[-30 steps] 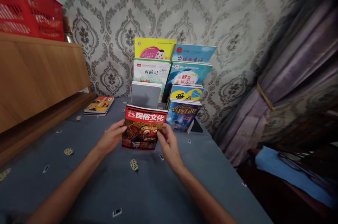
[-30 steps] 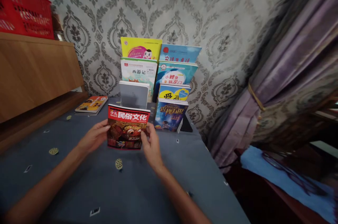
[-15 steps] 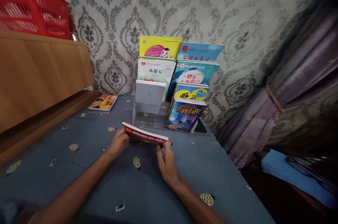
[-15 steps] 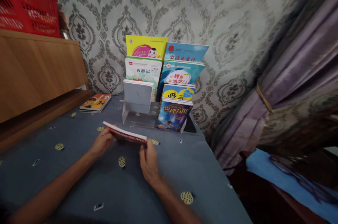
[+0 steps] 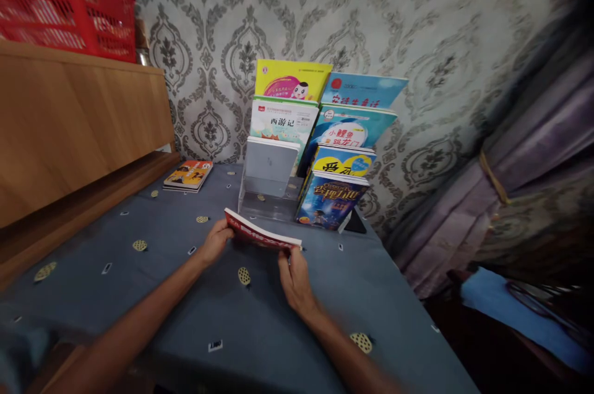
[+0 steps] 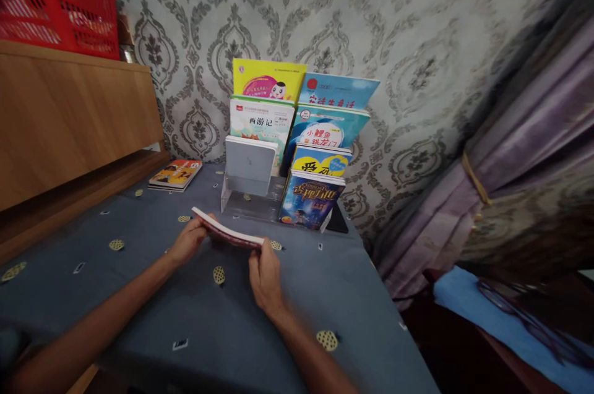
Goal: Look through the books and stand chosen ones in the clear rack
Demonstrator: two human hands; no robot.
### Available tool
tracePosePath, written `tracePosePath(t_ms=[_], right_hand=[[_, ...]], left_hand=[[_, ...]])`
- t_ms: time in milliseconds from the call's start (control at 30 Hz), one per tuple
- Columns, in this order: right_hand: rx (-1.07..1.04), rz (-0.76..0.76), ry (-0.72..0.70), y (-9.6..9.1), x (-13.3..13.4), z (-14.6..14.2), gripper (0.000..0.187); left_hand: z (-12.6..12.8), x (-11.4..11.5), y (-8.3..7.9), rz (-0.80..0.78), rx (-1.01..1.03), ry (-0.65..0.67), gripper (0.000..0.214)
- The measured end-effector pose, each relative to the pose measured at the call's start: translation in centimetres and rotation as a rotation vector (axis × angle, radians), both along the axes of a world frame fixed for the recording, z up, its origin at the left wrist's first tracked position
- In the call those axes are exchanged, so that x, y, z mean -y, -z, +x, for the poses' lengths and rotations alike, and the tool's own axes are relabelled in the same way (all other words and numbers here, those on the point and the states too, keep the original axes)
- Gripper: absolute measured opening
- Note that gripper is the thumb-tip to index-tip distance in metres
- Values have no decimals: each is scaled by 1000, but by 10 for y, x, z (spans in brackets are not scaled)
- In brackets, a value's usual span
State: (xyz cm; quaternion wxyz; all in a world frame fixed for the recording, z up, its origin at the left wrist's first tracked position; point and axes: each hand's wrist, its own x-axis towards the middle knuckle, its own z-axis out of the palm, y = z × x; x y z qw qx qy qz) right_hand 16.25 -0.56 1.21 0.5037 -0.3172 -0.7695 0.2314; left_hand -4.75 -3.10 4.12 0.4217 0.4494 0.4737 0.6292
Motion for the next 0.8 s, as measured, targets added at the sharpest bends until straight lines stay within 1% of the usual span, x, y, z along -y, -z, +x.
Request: tracePosePath(t_ms=[133,267,367,467,567,633,733,800], right_hand=[[19,13,22,-5,-3,-1,17],[32,23,9,-14,-11,-4,23],[38,5,9,-19,-22,-9,30],[58,-6,10,-24,-37,-15,34],[56,22,17,-35,-53,-19,34],[45,54,35,-48,-64,-22,33],[36,109,78,-73,-82,-24,32],[16,166,87,-90,-95,-25,31]], left_hand=[[-1,-6,1,20,12,-30,12],[-1,-12,0,8,91,-1,14],[0,-17,-5,-6,140,17,17],[0,-24,-15,-21,176,20,23],[-2,-39,-30,8,150,9,28],[-5,-52,-45,62,96,9,28],[-8,-76,-73,164,-20,12,26],[-10,-91,-94,206,-56,6,27]])
